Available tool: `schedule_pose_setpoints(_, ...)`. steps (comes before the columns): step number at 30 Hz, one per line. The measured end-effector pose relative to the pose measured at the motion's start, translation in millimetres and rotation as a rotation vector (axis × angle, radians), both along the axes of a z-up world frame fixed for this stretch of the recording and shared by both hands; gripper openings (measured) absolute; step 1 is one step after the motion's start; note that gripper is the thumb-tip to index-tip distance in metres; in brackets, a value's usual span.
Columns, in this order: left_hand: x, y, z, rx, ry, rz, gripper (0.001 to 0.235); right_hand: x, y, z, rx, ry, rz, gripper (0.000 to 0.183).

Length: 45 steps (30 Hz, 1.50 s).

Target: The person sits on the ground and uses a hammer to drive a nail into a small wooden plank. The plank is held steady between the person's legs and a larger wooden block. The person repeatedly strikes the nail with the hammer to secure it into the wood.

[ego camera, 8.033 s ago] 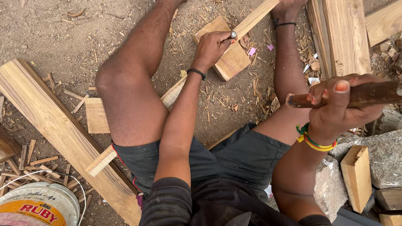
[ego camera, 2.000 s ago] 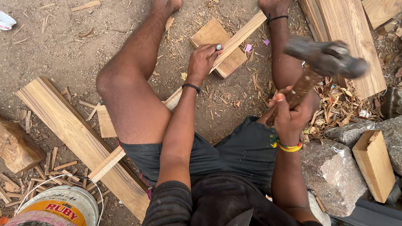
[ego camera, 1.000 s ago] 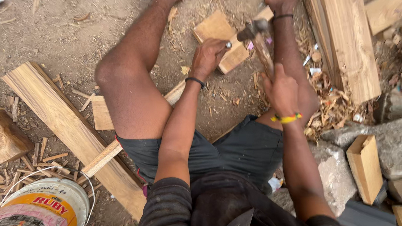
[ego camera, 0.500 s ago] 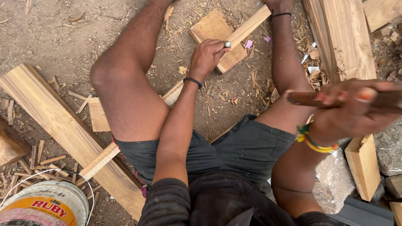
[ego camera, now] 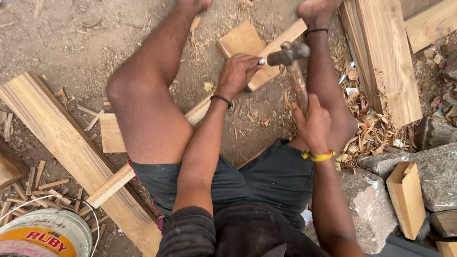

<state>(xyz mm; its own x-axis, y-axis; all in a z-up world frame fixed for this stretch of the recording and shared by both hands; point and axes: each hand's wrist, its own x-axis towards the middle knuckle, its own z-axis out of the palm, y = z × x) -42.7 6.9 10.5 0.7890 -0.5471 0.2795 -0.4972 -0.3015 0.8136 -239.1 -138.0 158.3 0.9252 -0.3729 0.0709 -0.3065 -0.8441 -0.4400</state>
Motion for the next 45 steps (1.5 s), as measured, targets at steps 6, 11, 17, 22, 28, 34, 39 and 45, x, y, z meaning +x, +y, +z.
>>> schedule_pose_setpoints(6,2,0,1,-0.016,0.105,0.012,0.012,-10,11,29,0.191,-0.269,-0.097,0.018)
schedule_pose_setpoints(11,4,6,18,-0.056,0.081,-0.040,0.013,-19,-7,62,0.494,-0.582,-0.116,0.022)
schedule_pose_setpoints(17,0,7,20,0.055,0.063,-0.084,0.013,-19,-8,85,0.645,-0.882,-0.043,0.022)
schedule_pose_setpoints(22,-2,5,10,0.045,-0.044,-0.061,0.014,-14,8,35,-0.348,-0.445,-0.078,0.027)
schedule_pose_setpoints(28,-8,10,-1,0.017,-0.113,-0.054,0.018,-24,10,-30,-0.031,-0.003,-0.027,0.029)
schedule_pose_setpoints(34,25,-8,4,-0.067,0.136,0.078,0.013,-32,7,-1,0.368,-0.148,-0.234,0.019)
schedule_pose_setpoints(39,28,-2,20,-0.121,0.092,0.055,0.017,-25,-11,37,0.102,-0.450,-0.085,0.016)
schedule_pose_setpoints(45,22,-2,18,-0.049,0.118,0.007,0.014,-3,-6,69,0.684,-0.899,-0.097,0.024)
